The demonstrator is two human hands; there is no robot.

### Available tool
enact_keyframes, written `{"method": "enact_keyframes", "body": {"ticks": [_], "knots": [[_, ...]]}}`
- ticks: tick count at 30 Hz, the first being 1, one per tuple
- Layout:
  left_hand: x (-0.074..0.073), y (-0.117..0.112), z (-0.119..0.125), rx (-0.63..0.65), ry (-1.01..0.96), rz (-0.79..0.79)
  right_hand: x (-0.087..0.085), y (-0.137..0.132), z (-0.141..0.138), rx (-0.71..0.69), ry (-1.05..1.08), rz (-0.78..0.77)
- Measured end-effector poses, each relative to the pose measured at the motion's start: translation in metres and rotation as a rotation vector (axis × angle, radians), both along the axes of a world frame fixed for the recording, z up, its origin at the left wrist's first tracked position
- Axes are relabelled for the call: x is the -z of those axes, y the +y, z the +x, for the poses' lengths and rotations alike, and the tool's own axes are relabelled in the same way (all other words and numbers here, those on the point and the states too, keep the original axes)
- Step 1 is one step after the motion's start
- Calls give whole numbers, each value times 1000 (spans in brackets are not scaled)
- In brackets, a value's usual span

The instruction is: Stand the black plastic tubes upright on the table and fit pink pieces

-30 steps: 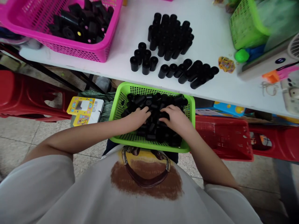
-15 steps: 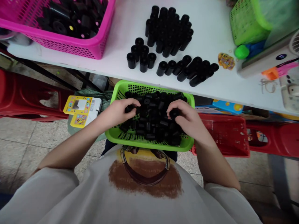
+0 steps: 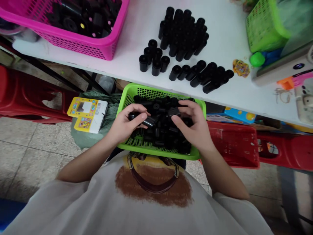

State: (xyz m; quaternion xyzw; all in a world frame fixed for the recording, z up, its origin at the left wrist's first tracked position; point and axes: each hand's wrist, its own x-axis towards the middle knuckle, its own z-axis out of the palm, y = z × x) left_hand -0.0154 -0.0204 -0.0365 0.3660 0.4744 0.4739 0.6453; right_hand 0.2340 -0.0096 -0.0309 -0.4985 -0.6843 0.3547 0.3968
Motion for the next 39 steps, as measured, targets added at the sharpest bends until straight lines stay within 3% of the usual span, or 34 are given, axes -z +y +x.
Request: {"method": "enact_keyframes", "body": {"ticks": [4,11,17,20,23,28,30,32,35,39], "knots": [[-3,-4,8,-95,-144,-109,-11,-25,-17,114,124,33],[-9,-8,19,-31,-171,-94,-5,-41,-34,123,132,116],[2,-19,21,51,-113,-52,3,-37,-29,-80,-128,395],[5,-22,18,104,-157,-85,-1,-31,-29,-154,-209,417],[2,-18,9,166,-200,-79,-10,-12,-18,-182,-316,432],[-3,-8,-11,-18,-107,-34,-15,64,21,120,-599,498],[-3,-6,-17,-38,-11,-9,-13,94,31,132,-652,450],[-3,-4,-22,48,153,76,-11,113,33,104,-683,398],[-6,6,-24,361,528,297,-11,120,28,117,-755,385],[-5,25,-7,746,899,484,-12,103,25,222,-687,578]]}}
